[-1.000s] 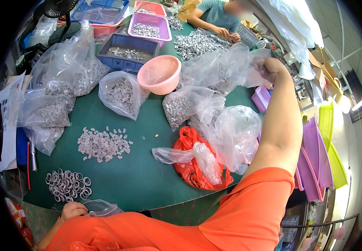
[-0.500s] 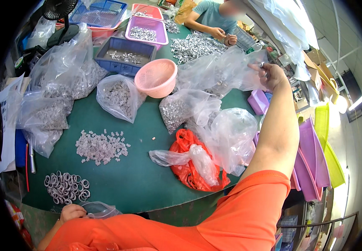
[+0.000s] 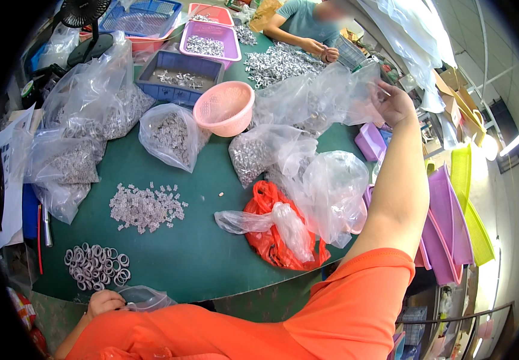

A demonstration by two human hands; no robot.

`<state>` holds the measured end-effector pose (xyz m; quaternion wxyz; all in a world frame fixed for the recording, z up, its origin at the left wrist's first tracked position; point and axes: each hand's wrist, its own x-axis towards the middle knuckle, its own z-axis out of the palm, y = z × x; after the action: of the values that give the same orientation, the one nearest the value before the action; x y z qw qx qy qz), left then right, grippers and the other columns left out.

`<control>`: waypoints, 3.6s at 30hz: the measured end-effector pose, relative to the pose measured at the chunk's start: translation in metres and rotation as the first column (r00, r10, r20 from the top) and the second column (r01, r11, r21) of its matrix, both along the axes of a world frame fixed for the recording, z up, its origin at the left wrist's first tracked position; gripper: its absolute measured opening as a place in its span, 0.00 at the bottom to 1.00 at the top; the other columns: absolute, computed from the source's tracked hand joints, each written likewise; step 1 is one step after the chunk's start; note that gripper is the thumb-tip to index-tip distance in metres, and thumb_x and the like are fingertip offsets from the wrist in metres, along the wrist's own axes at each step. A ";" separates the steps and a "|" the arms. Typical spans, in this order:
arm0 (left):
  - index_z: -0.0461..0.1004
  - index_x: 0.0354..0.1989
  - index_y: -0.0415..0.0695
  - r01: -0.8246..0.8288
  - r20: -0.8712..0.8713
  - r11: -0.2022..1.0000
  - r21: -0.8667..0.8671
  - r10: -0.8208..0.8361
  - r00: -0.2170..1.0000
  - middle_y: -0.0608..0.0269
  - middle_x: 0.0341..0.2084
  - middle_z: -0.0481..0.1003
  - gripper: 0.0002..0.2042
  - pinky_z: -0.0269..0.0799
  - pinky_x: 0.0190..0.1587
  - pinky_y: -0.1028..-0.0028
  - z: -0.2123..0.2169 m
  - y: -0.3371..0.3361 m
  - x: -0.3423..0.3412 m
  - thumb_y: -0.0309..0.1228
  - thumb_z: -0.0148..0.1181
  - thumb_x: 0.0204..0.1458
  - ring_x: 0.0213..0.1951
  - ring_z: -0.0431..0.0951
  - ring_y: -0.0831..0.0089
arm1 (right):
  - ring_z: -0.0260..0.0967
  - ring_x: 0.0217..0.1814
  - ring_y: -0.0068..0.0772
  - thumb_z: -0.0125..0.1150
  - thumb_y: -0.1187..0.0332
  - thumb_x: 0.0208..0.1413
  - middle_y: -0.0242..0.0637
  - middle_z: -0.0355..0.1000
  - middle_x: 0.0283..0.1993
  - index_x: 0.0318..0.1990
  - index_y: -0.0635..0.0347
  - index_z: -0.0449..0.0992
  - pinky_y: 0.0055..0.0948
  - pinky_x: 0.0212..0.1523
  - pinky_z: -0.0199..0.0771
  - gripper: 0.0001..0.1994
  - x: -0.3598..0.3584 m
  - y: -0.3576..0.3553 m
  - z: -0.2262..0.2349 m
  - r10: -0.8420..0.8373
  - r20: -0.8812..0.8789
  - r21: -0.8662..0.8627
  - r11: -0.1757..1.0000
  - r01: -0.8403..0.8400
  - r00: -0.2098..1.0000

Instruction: The person places small white plastic inserts into metal rings by hand and then puts the assembled pieces into a plastic bag. The person also writes on a small paper card with a pencil.

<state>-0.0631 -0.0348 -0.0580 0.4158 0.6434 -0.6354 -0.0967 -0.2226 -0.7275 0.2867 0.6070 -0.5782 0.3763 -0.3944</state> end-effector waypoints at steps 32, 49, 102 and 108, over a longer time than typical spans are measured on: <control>0.76 0.31 0.45 0.002 0.036 0.978 0.209 -0.010 0.999 0.62 0.27 0.70 0.05 0.69 0.32 0.67 0.051 0.034 -0.005 0.26 0.62 0.44 0.31 0.73 0.63 | 0.72 0.41 0.51 0.60 0.80 0.50 0.46 0.72 0.41 0.40 0.63 0.76 0.40 0.41 0.73 0.09 0.085 0.473 -0.308 0.498 -0.594 -0.510 0.375 -0.774 0.632; 0.78 0.32 0.42 -0.039 -0.075 0.997 0.064 0.043 0.996 0.60 0.28 0.72 0.06 0.71 0.32 0.70 0.092 0.036 0.021 0.23 0.67 0.44 0.31 0.74 0.63 | 0.72 0.36 0.30 0.58 0.81 0.51 0.39 0.73 0.38 0.46 0.64 0.75 0.26 0.36 0.72 0.13 0.075 0.470 -0.304 0.492 -0.498 -0.471 0.538 -0.699 0.714; 0.77 0.25 0.46 0.236 0.135 0.970 0.060 -0.242 0.961 0.65 0.20 0.67 0.08 0.56 0.21 0.70 0.182 0.066 0.025 0.26 0.67 0.33 0.19 0.66 0.66 | 0.70 0.40 0.44 0.62 0.83 0.48 0.42 0.69 0.40 0.48 0.59 0.77 0.35 0.42 0.71 0.18 0.088 0.451 -0.282 0.603 -0.690 -0.309 0.254 -0.916 0.400; 0.71 0.26 0.42 0.208 0.058 0.937 0.282 -0.233 0.971 0.59 0.27 0.68 0.05 0.65 0.29 0.64 0.139 0.035 0.009 0.28 0.59 0.45 0.29 0.70 0.59 | 0.71 0.41 0.53 0.59 0.80 0.46 0.47 0.70 0.38 0.35 0.64 0.73 0.41 0.41 0.71 0.07 0.091 0.461 -0.281 0.529 -0.756 -0.306 0.234 -0.923 0.385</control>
<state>-0.0538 0.0003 0.0815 0.2803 0.6231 -0.7023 -0.2001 -0.1312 -0.2668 0.0058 0.3267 -0.9450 0.0045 0.0128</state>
